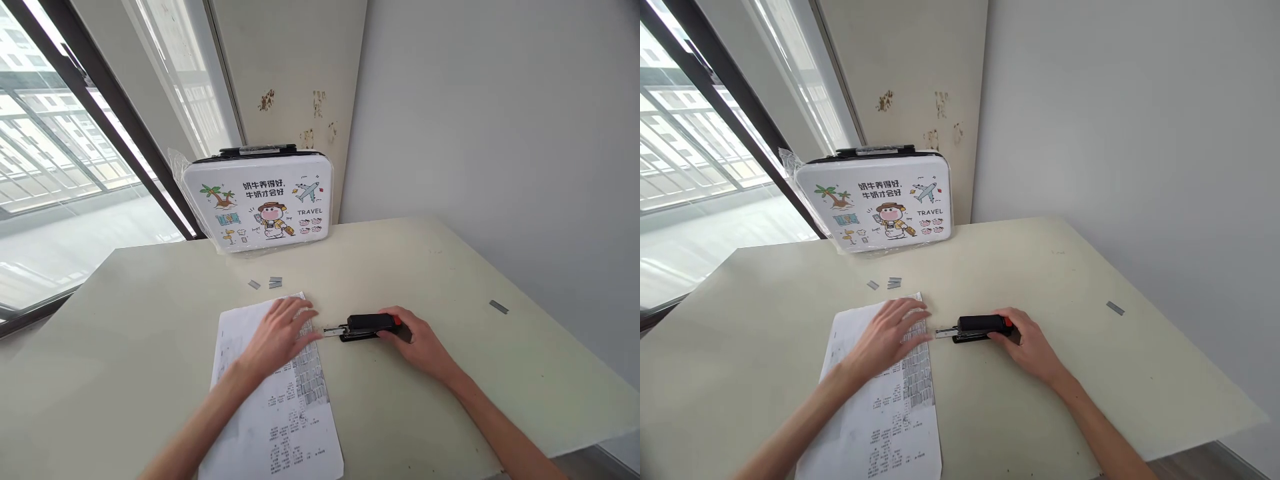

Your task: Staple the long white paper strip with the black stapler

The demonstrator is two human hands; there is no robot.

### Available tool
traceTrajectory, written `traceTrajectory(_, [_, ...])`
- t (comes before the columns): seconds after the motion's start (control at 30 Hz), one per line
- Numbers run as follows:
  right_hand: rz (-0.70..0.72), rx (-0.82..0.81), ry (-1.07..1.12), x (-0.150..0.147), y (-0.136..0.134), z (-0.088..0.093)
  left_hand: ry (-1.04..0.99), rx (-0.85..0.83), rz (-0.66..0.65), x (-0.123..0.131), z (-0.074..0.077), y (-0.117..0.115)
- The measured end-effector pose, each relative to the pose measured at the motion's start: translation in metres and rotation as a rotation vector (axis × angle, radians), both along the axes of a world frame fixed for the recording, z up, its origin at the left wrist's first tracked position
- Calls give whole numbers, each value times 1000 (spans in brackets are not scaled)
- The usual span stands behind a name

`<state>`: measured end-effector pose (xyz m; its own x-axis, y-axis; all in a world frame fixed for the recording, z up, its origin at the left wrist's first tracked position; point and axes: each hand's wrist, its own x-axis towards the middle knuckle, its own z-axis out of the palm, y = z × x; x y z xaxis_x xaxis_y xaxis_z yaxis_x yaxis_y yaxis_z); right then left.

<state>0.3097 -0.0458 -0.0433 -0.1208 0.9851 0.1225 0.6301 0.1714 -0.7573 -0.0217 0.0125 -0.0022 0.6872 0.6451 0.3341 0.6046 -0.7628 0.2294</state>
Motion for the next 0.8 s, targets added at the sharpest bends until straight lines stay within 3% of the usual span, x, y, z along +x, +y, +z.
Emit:
traceTrajectory(0.2, [7, -2, 15, 0, -1, -2, -26, 61, 448, -37, -11, 55])
traceTrajectory(0.37, [9, -8, 16, 1, 0, -5, -61, 21, 484, -42, -21, 70])
traceTrajectory(0.63, [18, -27, 30, 0, 0, -3, -267, -135, 499, -33, -15, 47])
traceTrajectory(0.7, [19, -29, 27, 0, 0, -2, -462, -289, 527, -24, -11, 37])
traceTrajectory(0.8, [14, -35, 18, 0, 1, -3, -937, -769, 469, -8, -2, 22])
